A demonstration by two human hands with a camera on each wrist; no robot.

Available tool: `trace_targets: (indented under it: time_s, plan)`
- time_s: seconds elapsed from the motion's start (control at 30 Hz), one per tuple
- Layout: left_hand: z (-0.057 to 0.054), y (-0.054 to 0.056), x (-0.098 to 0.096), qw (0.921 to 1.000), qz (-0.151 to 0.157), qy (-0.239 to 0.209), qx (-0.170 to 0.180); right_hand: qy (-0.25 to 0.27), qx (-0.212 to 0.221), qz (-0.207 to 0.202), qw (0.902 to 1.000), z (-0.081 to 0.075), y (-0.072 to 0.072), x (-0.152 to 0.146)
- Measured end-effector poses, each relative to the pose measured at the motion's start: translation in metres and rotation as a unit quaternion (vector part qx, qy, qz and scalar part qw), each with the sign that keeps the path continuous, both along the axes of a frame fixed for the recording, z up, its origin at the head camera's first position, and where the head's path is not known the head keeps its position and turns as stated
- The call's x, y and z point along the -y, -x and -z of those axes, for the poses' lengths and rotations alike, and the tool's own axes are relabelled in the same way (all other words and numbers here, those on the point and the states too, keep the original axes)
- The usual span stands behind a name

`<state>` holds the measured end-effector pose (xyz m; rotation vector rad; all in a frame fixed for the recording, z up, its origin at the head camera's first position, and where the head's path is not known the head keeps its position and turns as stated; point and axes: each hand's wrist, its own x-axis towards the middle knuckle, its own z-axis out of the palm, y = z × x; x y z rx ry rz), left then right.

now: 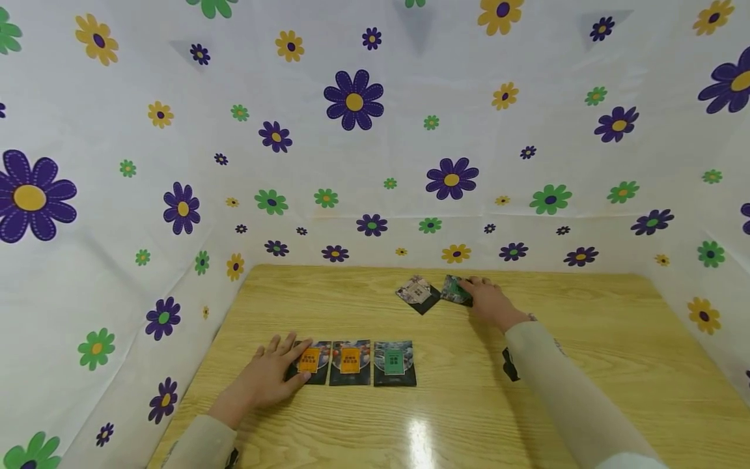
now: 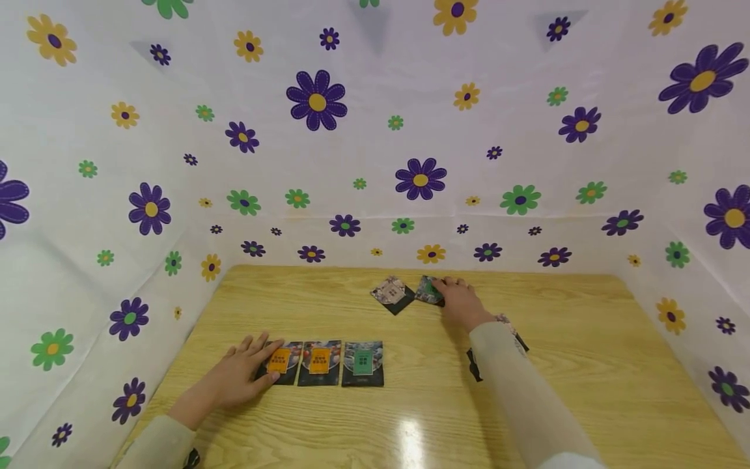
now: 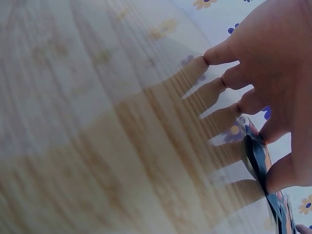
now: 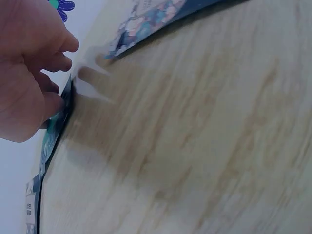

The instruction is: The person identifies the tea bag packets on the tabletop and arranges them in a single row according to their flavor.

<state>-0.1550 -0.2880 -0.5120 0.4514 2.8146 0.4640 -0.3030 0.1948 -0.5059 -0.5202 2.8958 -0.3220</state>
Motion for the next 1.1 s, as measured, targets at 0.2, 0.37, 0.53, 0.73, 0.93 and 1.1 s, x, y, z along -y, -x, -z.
trace_targets:
  time_s: [0.2, 0.37, 0.53, 0.73, 0.93, 1.1]
  plan:
    - [0.002, 0.001, 0.001, 0.9999, 0.002, 0.006, -0.008, 0.017, -0.009, 0.0, 0.9998, 0.003, -0.002, -0.005]
    - [0.001, 0.002, 0.001, 0.9998, 0.003, 0.009, -0.015, 0.043, -0.021, 0.005, 0.9988, 0.003, -0.006, -0.008]
    - [0.002, 0.002, 0.001, 0.9999, 0.004, 0.006, -0.009, 0.04, -0.007, 0.005, 0.9992, 0.004, -0.005, -0.011]
    - [0.005, 0.002, 0.001, 0.9999, 0.003, 0.009, -0.004, 0.021, 0.029, -0.004, 0.9994, 0.007, 0.001, -0.013]
    - [0.003, 0.002, 0.001, 0.9999, 0.002, 0.01, -0.006, 0.04, 0.026, 0.001, 0.9989, 0.005, -0.002, -0.013]
    - [0.002, 0.001, 0.0, 0.9999, 0.001, 0.009, -0.008, 0.041, 0.004, -0.003, 0.9992, 0.003, -0.009, -0.01]
